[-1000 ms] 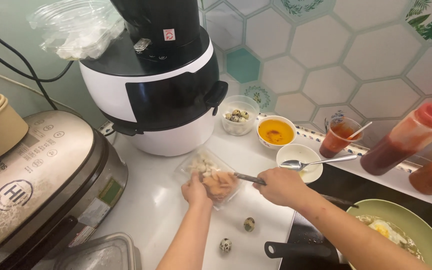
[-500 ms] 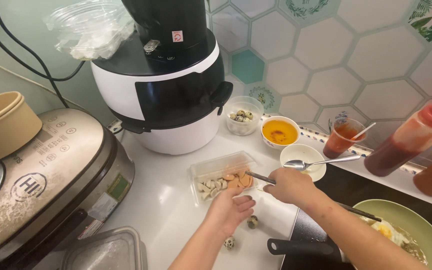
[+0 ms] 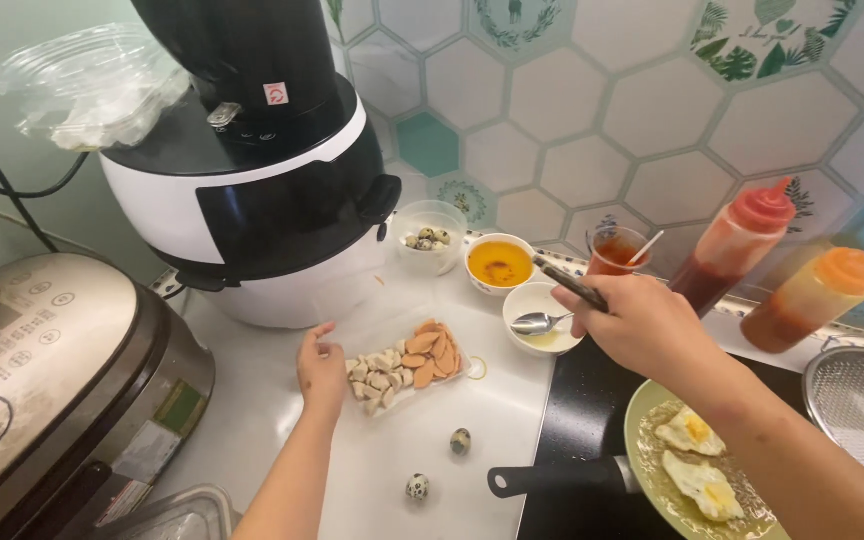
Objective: Fry quail eggs and sausages in a pan on an induction cooktop.
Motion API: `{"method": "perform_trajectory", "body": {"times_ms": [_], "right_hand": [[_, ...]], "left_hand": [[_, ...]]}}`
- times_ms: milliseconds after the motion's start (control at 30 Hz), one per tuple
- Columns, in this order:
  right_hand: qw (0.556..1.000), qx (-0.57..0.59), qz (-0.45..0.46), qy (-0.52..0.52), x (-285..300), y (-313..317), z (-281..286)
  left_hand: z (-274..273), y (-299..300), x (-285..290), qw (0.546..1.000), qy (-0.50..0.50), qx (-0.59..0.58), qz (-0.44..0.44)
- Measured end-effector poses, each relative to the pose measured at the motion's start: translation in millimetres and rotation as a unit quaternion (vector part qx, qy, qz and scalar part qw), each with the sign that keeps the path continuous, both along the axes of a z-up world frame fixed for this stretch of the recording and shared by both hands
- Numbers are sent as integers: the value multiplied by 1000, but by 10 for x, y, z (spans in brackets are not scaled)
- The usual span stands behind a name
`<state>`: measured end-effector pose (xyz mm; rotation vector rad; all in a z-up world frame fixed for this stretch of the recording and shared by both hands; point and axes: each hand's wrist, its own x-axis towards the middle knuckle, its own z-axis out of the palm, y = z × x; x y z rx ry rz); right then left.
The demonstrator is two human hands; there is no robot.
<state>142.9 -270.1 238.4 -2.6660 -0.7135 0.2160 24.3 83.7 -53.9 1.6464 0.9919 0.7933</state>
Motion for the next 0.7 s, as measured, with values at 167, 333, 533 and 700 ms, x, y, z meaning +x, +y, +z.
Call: {"method": "perform_trajectory", "body": {"times_ms": [167,333,533,700], "right_hand": [[999,-1,-49,5,-11,-332,1],[997,-37,-70,14,-58,-424,-74],[997,13,-66,25,-107,-394,-121],[985,172,-8,-3,-86,-497,-131]], "left_hand": [[-110,-196,-117,994,82,69,0],[-36,-349,-229,989,94,-110,-13],[-51,-314,-312,959,169,-214,-82],[12,-182,-250,954,167,-218,-120]]}}
